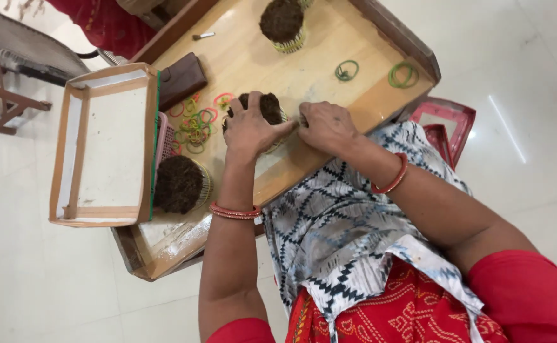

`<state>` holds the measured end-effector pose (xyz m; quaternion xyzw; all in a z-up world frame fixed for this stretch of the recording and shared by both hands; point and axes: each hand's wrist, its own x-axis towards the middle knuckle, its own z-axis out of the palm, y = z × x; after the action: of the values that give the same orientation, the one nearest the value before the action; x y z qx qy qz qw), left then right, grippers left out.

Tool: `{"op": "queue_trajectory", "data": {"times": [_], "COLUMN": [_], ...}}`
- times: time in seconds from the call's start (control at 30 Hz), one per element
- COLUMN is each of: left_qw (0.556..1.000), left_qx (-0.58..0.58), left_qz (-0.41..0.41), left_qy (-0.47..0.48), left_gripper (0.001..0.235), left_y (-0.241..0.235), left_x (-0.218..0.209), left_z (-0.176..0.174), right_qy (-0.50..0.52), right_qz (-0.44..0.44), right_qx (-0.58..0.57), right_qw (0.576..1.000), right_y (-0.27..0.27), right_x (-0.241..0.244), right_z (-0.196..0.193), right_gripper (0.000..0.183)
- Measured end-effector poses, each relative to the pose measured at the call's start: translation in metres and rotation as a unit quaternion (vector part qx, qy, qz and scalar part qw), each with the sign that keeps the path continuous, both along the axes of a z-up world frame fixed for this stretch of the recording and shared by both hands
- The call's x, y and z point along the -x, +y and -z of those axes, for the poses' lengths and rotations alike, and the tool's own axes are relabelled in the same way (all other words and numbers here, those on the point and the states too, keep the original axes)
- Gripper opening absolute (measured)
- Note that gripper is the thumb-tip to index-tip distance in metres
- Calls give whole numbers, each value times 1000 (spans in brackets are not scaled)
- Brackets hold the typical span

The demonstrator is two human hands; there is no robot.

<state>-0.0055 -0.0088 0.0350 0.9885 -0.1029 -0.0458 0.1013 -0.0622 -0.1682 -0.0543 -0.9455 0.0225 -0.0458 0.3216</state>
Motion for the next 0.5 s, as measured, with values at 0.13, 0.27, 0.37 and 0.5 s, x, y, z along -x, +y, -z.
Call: {"op": "queue_trajectory", "data": {"times": [0.13, 0.27, 0.37, 0.5], "left_qw": [999, 999, 999, 998], "left_qx": [-14, -16, -16, -12], "left_qz": [8, -16, 12, 46], "left_qy": [42, 49, 32, 35], "left_gripper": [101, 101, 95, 88], "left_y": [3, -3, -7, -2], "left_x": [-5, -8, -5, 1], "left_z": [8, 11, 5, -13], "right_qy": [-5, 159, 189, 136], "right_qz": [-54, -69, -65, -92], "right_qx": [-40, -162, -277, -433], "right_qw": [998, 971, 940, 886], "right_y": [-18, -31, -40, -47], "right_x": [-9, 1, 7, 9], "right_z": [-6, -29, -16, 5], "right_gripper": [38, 22, 15, 12]}}
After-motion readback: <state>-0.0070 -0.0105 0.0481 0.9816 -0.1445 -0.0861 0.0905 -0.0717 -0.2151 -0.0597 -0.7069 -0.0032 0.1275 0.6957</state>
